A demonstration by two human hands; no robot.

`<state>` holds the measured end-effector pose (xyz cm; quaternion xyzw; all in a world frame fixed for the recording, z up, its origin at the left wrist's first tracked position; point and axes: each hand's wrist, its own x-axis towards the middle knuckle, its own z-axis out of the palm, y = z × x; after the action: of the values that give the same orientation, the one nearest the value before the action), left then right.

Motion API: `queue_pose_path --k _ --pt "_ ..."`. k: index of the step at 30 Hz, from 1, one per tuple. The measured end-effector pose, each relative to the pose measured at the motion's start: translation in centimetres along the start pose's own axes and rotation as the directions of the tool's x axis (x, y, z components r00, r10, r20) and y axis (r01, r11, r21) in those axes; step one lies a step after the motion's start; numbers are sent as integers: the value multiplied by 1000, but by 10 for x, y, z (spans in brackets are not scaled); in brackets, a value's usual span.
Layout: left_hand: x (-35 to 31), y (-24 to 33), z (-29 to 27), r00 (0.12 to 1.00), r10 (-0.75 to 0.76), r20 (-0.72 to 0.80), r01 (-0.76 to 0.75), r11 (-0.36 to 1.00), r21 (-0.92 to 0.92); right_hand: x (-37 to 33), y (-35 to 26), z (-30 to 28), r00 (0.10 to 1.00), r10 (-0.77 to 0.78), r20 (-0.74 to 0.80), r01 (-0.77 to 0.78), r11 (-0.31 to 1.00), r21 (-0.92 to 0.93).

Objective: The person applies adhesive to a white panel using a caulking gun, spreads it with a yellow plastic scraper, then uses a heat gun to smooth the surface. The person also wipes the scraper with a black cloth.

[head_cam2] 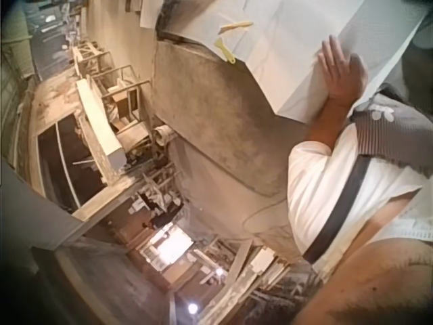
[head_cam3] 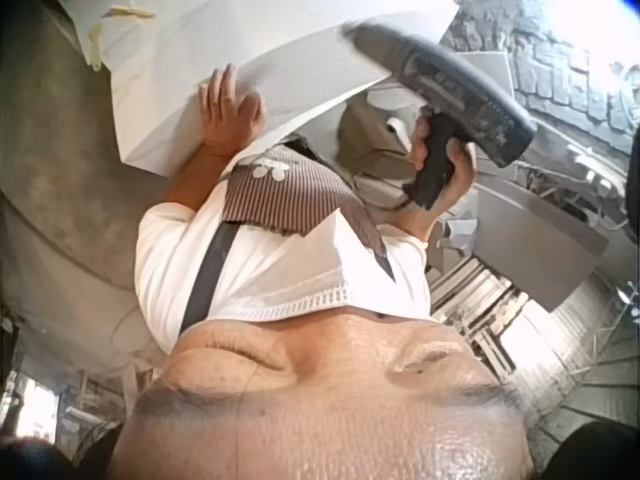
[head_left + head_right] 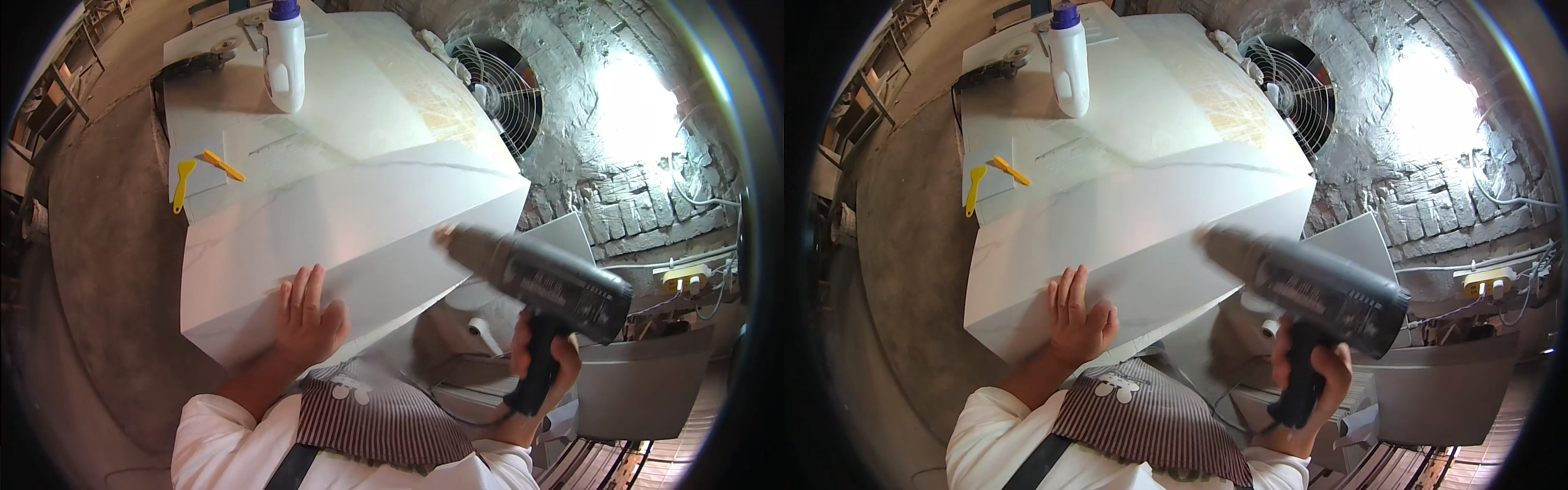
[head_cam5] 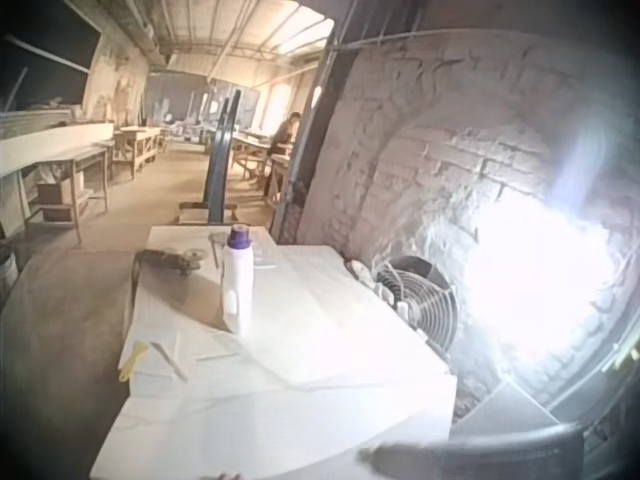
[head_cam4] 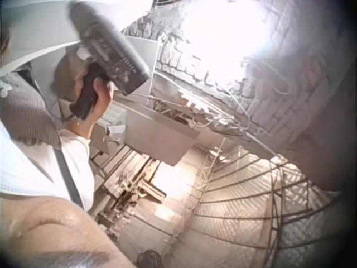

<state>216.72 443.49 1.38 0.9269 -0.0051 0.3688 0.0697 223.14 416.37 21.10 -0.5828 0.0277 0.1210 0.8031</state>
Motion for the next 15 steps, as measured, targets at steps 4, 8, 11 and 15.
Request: queue_pose_path --k 4,8,11,15 --pt "3 3 -3 999 -12 38 14 999 -49 48 7 -1 923 -261 -282 233 964 -127" --pt "2 1 -1 1000 -9 0 9 1000 -22 17 0 -5 997 66 36 -68 995 67" --pt "-1 0 1 1000 0 -4 1 1000 6 5 -2 -8 977 115 180 -128 990 61" --pt "4 1 -1 1000 5 12 -4 1000 -24 40 -2 -15 983 -90 -159 114 983 146"
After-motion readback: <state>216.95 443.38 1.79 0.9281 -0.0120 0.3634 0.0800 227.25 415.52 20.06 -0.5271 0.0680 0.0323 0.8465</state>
